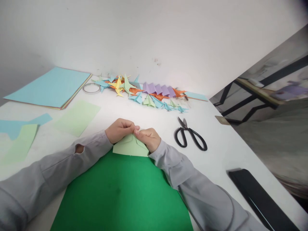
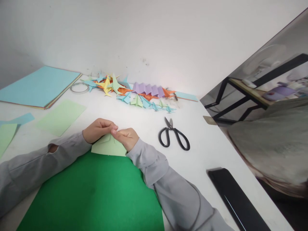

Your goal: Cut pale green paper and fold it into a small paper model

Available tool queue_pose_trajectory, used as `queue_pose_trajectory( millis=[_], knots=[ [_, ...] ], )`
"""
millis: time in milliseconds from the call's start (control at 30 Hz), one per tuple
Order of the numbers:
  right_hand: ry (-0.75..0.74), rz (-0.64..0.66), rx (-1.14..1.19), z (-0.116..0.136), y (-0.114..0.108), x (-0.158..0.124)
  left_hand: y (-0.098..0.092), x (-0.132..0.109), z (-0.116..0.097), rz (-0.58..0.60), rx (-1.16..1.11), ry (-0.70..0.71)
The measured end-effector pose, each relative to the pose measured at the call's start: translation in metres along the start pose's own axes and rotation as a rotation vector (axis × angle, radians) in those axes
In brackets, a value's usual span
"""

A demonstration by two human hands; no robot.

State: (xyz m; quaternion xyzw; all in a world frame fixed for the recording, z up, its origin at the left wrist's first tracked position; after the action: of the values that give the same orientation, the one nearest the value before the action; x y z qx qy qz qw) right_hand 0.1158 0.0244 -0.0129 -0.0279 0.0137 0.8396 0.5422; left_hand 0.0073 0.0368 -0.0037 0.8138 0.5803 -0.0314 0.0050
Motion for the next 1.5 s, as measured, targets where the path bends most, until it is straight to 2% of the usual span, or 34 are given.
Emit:
queue_pose_trajectory(
  millis=[133, 300, 433, 733, 867, 1100, 1267, 1400, 1500],
  knots=[
    [0.027, -0.051, 0.045, 0.001, -0.003, 0.0, -0.001, -0.001, -0.001, -0.04, -0.024, -0.015],
    [0.02, 0.003, 0.045, 0.002, -0.002, 0.001, -0.005, -0.001, -0.009, -0.148, 0.062, 0.047],
    [0.055, 0.021, 0.059, -0.003, -0.002, 0.002, -0.006, -0.001, -0.008, -0.185, 0.065, 0.046],
    [-0.109, -0.08, -0.028, 0.003, -0.012, 0.007, -0.008, 0.0, -0.001, -0.208, -0.04, 0.005],
    [-0.13, -0.105, -0.029, 0.004, -0.013, 0.007, -0.007, -0.002, -0.003, -0.185, -0.054, -0.046],
    [-0.091, -0.049, 0.02, -0.002, -0.015, 0.009, -0.004, 0.0, 0.0, -0.109, -0.051, -0.032],
    [-0.123, -0.045, -0.011, 0.0, -0.015, 0.009, -0.003, -0.002, 0.002, -0.06, -0.033, -0.03],
    [-0.053, -0.004, 0.058, -0.002, -0.013, 0.009, -0.007, -0.002, 0.005, -0.162, -0.138, -0.071],
    [-0.009, -0.052, 0.166, -0.004, -0.017, 0.012, -0.009, -0.002, 0.008, -0.226, -0.263, -0.113]
  ],
)
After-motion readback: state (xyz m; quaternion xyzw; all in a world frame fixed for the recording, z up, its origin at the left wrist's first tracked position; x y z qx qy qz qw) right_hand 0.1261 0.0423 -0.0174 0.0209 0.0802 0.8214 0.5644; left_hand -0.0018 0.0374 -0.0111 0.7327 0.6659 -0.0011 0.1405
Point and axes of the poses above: each hand's wrist, its own x-axis towards the middle knuckle, its own y-axis out of the palm, z = x × y, the point moved 5 cm from there along x, towards the middle knuckle, and after that the axes turned 6 degrees about -z, right-handed, at the moved point
